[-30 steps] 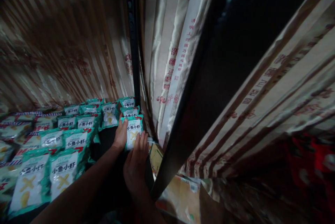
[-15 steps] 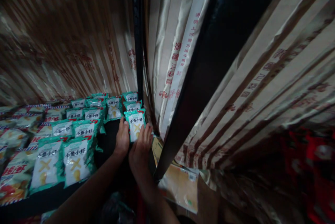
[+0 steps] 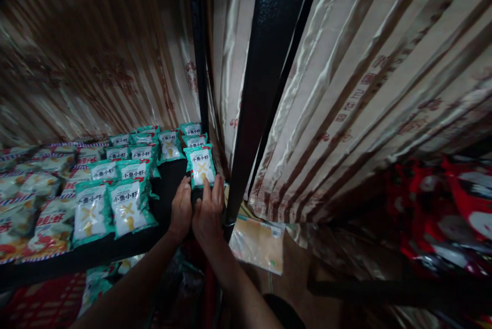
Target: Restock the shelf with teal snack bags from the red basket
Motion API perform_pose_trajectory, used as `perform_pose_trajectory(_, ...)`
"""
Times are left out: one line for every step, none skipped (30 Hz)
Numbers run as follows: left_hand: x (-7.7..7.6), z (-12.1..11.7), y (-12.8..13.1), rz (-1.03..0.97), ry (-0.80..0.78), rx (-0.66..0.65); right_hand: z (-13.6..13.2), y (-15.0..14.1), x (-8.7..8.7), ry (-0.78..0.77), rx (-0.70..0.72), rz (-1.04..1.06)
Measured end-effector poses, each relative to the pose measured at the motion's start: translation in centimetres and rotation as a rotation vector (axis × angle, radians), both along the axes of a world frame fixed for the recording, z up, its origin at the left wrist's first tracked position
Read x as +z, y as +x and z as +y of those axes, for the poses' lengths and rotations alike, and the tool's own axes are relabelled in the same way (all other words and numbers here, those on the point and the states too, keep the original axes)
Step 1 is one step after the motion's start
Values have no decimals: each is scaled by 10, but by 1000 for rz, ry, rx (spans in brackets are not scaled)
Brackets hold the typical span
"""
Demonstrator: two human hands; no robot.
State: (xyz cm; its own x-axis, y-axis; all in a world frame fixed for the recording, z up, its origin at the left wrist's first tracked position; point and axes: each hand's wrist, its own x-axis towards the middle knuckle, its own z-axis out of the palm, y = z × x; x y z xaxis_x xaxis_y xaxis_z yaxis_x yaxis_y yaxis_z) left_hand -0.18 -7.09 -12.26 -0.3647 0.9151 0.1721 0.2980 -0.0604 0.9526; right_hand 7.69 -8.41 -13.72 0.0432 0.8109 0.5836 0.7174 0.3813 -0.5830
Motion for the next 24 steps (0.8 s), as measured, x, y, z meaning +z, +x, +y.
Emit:
perform_pose_trajectory(0,-5,1,13,8,-2,-5,2,1,-7,6,-4)
perform_pose_trajectory(0,-11,2,26,12,-5,-10,3,2,-12,14,-6)
perform_pose_trajectory(1,-16,2,38,13,-9,-15,5,2,-15,28,-11)
perform_pose_trajectory(1,-21,3,50,14,-18,-19,6,2,-14,46,-16)
perform_pose_trajectory(2,-27,3,61,17,-27,-24,7,2,-14,70,-21)
perform_pose_trajectory(3,-32,3,68,19,-35,-28,8,1,-16,93,-23)
perform_pose_trajectory(3,-37,2,72,20,-42,-32,8,0,-25,115,-22)
perform_pose_trajectory(4,-42,1,74,20,-49,-35,8,-2,-36,138,-17)
perform_pose_trajectory(4,-46,0,74,20,-54,-38,8,-3,-49,162,-7)
perform_pose_trajectory(5,-51,-2,72,17,-59,-41,7,-4,-61,183,7)
perform_pose_trajectory(5,-55,-3,69,16,-61,-44,5,-5,-69,207,23)
perform_pose_trajectory(6,-60,-5,64,19,-62,-46,4,-4,-75,235,39)
perform_pose_trajectory(6,-64,-7,57,24,-62,-49,1,-3,-83,266,55)
perform_pose_trajectory(5,-69,-10,47,27,-60,-51,-1,-1,-91,295,69)
perform_pose_trajectory(4,-74,-12,36,29,-57,-54,-3,2,-101,322,78)
perform_pose_trajectory(3,-79,-14,24,30,-55,-56,-5,5,-108,343,83)
perform_pose_trajectory(1,-85,-17,10,30,-50,-59,-7,9,-109,355,84)
perform_pose_trajectory(0,-91,-19,-5,28,-46,-63,-9,13,-109,362,82)
perform_pose_trajectory(-2,-99,-22,-23,28,-42,-66,-11,16,-111,375,75)
perform_pose_trajectory(-3,-106,-25,-43,31,-40,-69,-13,19,-118,398,64)
perform_pose_trajectory(-4,-115,-28,-61,34,-42,-73,-15,22,-132,430,54)
perform_pose_trajectory(-4,-123,-31,-73,35,-49,-76,-16,24,-150,467,46)
perform_pose_trajectory(-6,-132,-35,-77,33,-56,-79,-18,26,-175,509,37)
perform_pose_trajectory(-8,-140,-39,-70,21,-61,-82,-20,27,-205,551,24)
